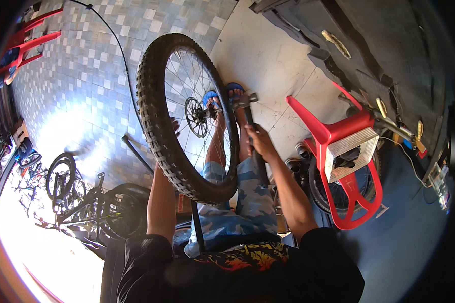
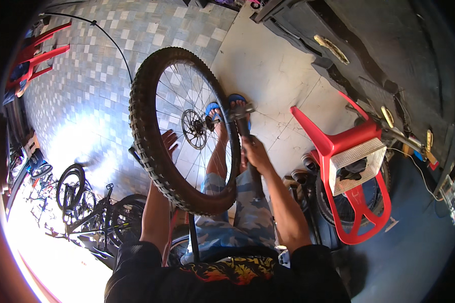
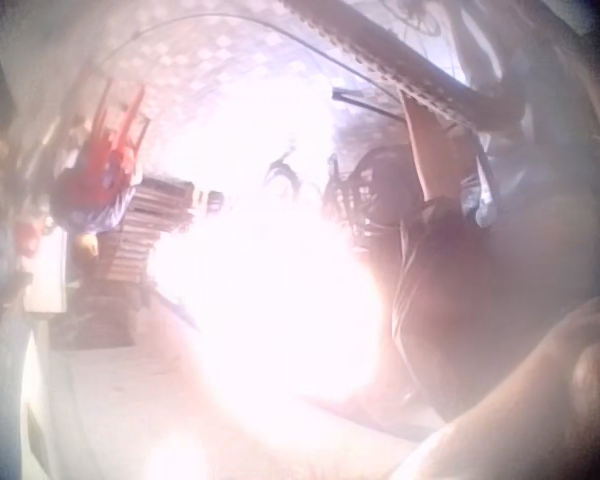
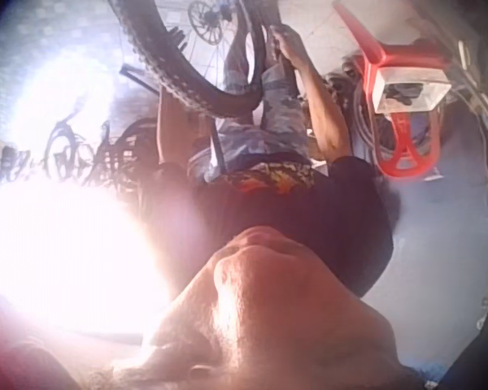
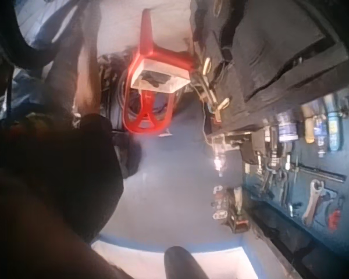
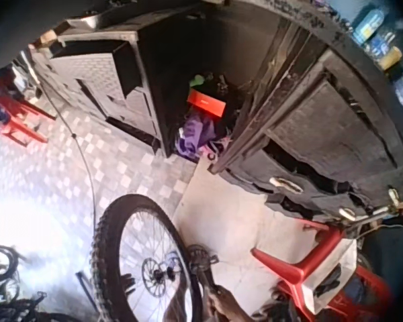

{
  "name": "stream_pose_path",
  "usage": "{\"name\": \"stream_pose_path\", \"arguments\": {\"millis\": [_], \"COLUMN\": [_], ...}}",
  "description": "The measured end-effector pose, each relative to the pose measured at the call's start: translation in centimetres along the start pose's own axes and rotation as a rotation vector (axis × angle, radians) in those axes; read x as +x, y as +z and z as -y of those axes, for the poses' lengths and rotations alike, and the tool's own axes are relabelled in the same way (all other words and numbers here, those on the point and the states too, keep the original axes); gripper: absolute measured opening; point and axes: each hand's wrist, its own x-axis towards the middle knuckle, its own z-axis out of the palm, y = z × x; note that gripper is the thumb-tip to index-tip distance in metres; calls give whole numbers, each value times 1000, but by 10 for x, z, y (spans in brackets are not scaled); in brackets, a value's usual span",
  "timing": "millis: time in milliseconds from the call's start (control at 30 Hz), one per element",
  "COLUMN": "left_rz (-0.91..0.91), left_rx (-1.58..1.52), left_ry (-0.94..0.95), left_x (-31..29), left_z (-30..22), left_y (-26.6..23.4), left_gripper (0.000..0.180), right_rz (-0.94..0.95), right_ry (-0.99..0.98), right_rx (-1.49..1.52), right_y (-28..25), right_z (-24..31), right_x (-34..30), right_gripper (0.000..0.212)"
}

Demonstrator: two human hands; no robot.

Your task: The person removes a bicycle wheel from a stand, uses a hammer to tap the tire, then uses a wrench to loosen and remove the disc brake rotor from the hub. The rotor is placed on the workbench, and the wheel is set aside.

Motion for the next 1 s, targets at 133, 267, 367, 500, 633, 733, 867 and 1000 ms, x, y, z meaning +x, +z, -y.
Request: {"name": "stream_pose_path", "arguments": {"millis": [133,267,367,500,633,733,867,1000], "left_rz": [57,-51,-67,-62,-59,-60,-49,-48], "left_rx": [240,-10,-29,-15,-1,6,20,35], "left_ry": [-71,-212,-230,-238,-265,-276,-287,-291], "left_x": [74,92,85,74,63,57,52,47], "left_z": [57,77,80,75,70,69,69,69], "left_y": [28,61,71,63,47,38,29,24], "left_gripper": [69,58,57,56,55,55,54,54], "right_rz": [-277,-592,-812,-648,63,-70,-488,-787], "right_ry": [-206,-437,-559,-393,2,-35,-169,-381], "right_rx": [-34,203,374,-44,127,33,87,346], "right_y": [-79,-158,-158,-54,13,-24,-115,-158], "right_z": [31,65,75,26,-20,-13,25,58], "right_x": [-25,-68,-57,-2,21,-4,-60,-74], "right_gripper": [44,44,44,32,30,36,36,37]}}
